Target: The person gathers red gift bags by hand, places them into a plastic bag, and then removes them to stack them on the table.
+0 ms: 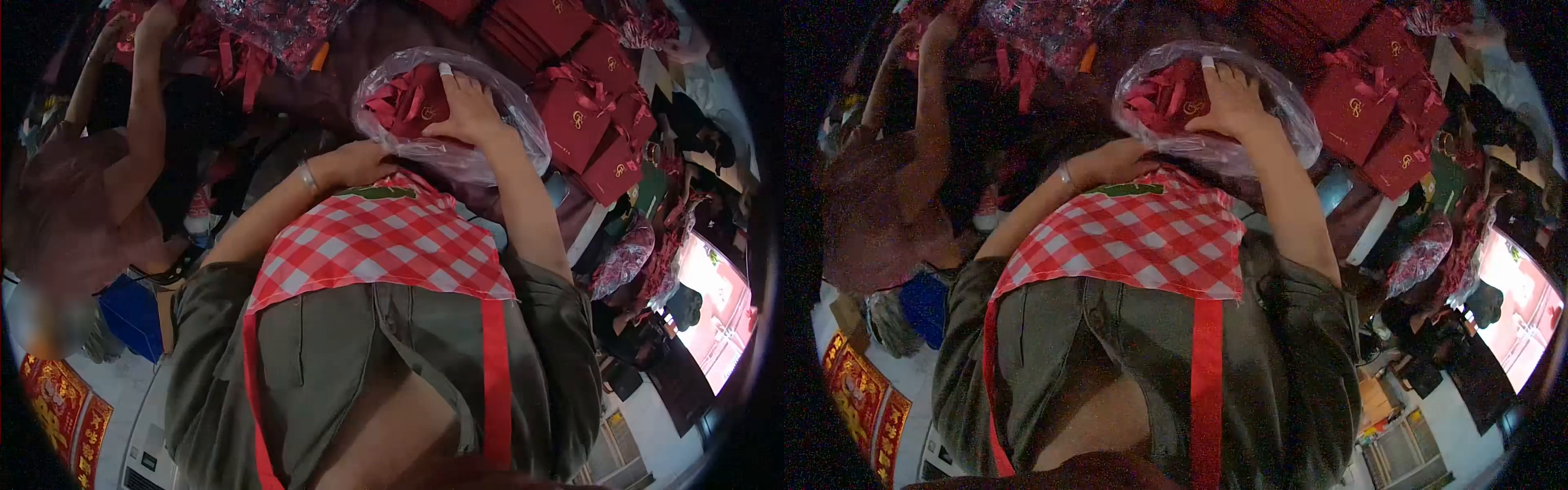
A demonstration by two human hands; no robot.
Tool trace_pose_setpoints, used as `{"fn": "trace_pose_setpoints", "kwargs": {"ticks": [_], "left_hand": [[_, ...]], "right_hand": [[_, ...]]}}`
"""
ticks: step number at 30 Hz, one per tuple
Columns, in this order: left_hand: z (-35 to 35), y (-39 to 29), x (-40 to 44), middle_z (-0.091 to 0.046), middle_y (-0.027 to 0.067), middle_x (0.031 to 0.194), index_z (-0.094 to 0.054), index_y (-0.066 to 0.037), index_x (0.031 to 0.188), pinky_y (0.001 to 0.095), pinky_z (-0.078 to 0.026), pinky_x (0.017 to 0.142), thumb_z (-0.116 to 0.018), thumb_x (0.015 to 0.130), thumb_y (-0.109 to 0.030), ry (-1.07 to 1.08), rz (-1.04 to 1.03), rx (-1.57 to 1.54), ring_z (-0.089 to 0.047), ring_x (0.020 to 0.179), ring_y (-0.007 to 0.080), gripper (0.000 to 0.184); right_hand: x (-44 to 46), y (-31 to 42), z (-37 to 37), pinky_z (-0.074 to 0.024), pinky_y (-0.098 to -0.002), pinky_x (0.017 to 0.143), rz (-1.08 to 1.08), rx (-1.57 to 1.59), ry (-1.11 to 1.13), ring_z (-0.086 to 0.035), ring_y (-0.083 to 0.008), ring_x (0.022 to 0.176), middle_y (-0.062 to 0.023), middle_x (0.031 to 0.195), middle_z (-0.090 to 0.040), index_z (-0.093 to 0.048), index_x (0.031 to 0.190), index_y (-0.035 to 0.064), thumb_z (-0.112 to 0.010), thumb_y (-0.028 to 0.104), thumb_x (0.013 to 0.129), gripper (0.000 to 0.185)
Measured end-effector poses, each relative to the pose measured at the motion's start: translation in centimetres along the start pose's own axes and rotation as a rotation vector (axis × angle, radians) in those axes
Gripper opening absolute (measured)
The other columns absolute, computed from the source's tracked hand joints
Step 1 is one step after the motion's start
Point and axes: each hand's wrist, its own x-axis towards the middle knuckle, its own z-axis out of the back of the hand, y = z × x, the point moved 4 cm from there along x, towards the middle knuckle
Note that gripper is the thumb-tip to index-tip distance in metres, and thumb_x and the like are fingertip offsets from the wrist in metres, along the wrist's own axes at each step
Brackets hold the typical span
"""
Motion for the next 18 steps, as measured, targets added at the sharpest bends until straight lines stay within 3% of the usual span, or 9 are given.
{"fn": "trace_pose_setpoints", "kwargs": {"ticks": [3,6,9,10,13,15,16,17,18], "left_hand": [[-0.5,0.9,2.0,-0.062,0.0238,0.095,-0.056,-0.003,0.113,0.0452,-0.047,0.08,-0.057,0.085,-0.03,0.095,-0.006,0.112,-0.06,0.091,0.0394,0.039],[1.8,0.5,2.8,-0.047,0.0243,0.127,-0.042,-0.005,0.13,0.0427,-0.04,0.098,-0.06,0.083,-0.028,-0.108,-0.075,0.129,-0.044,0.119,0.0392,0.056],[3.6,-0.2,4.0,-0.045,0.0241,0.129,-0.035,-0.005,0.134,0.0412,-0.037,0.101,-0.063,0.081,-0.026,-0.177,-0.088,0.188,-0.042,0.121,0.0392,0.063],[3.6,-0.2,4.0,-0.045,0.0241,0.129,-0.035,-0.005,0.134,0.0412,-0.037,0.101,-0.063,0.081,-0.026,-0.171,-0.088,0.192,-0.042,0.121,0.0392,0.063],[4.6,-1.1,3.2,-0.049,0.0217,0.125,-0.041,-0.007,0.131,0.0415,-0.041,0.095,-0.064,0.078,-0.024,-0.126,-0.069,0.286,-0.045,0.117,0.0368,0.06],[6.4,-2.9,1.8,-0.051,0.0204,0.117,-0.045,-0.007,0.126,0.0407,-0.043,0.091,-0.067,0.079,-0.019,0.094,0.174,0.311,-0.048,0.112,0.0341,0.053],[7.2,-3.8,1.1,-0.05,0.0171,0.116,-0.053,-0.009,0.118,0.0413,-0.045,0.085,-0.069,0.076,-0.018,-0.087,0.1,0.29,-0.049,0.109,0.0323,0.046],[7.0,-4.0,1.1,-0.05,0.0171,0.116,-0.053,-0.009,0.118,0.0413,-0.045,0.085,-0.069,0.076,-0.018,-0.077,0.1,0.293,-0.049,0.109,0.0323,0.046],[7.5,-5.3,1.2,-0.05,0.0152,0.118,-0.057,-0.009,0.111,0.0427,-0.045,0.085,-0.07,0.075,-0.018,-0.284,-0.062,0.439,-0.049,0.109,0.0322,0.04]], "right_hand": [[-0.2,0.3,1.0,-0.025,-0.0564,0.106,-0.061,-0.046,0.032,-0.027,-0.0421,0.132,-0.021,0.145,-0.026,-0.014,0.145,0.0048,-0.077,0.058,0.059,0.119],[0.4,-1.5,1.2,-0.0323,-0.0529,0.101,-0.11,0.033,-0.11,-0.035,-0.0442,0.125,-0.0231,0.139,-0.033,-0.018,0.144,0.0017,-0.077,0.057,0.057,0.119],[1.7,-2.5,1.3,-0.0322,-0.0524,0.101,-0.148,-0.002,-0.173,-0.035,-0.044,0.125,-0.0233,0.14,-0.032,-0.017,0.144,0.0018,-0.076,0.058,0.057,0.119],[2.3,-2.8,1.2,-0.0297,-0.0575,0.103,-0.187,0.005,-0.08,-0.029,-0.0412,0.131,-0.0196,0.145,-0.027,-0.013,0.146,0.0074,-0.075,0.061,0.06,0.119],[2.4,-3.1,0.5,-0.0292,-0.057,0.103,-0.175,0.038,-0.117,-0.03,-0.0405,0.131,-0.0193,0.145,-0.027,-0.012,0.146,0.0083,-0.076,0.059,0.06,0.119],[2.5,-3.5,0.1,-0.0287,-0.0569,0.104,-0.179,0.052,-0.127,-0.03,-0.0401,0.131,-0.0192,0.145,-0.027,-0.012,0.146,0.009,-0.076,0.059,0.06,0.119],[2.6,-3.6,-0.1,-0.0283,-0.0568,0.104,-0.179,0.06,-0.138,-0.03,-0.0398,0.131,-0.0191,0.145,-0.027,-0.011,0.146,0.0096,-0.077,0.058,0.06,0.119],[2.6,-3.7,-0.3,-0.0283,-0.0568,0.104,-0.186,0.068,-0.137,-0.03,-0.0398,0.131,-0.0191,0.145,-0.027,-0.011,0.146,0.0096,-0.077,0.058,0.06,0.119],[2.8,-3.7,-0.4,-0.0276,-0.0568,0.104,-0.19,0.063,-0.114,-0.03,-0.0401,0.131,-0.0194,0.145,-0.027,-0.01,0.146,0.0097,-0.077,0.058,0.06,0.12]]}}
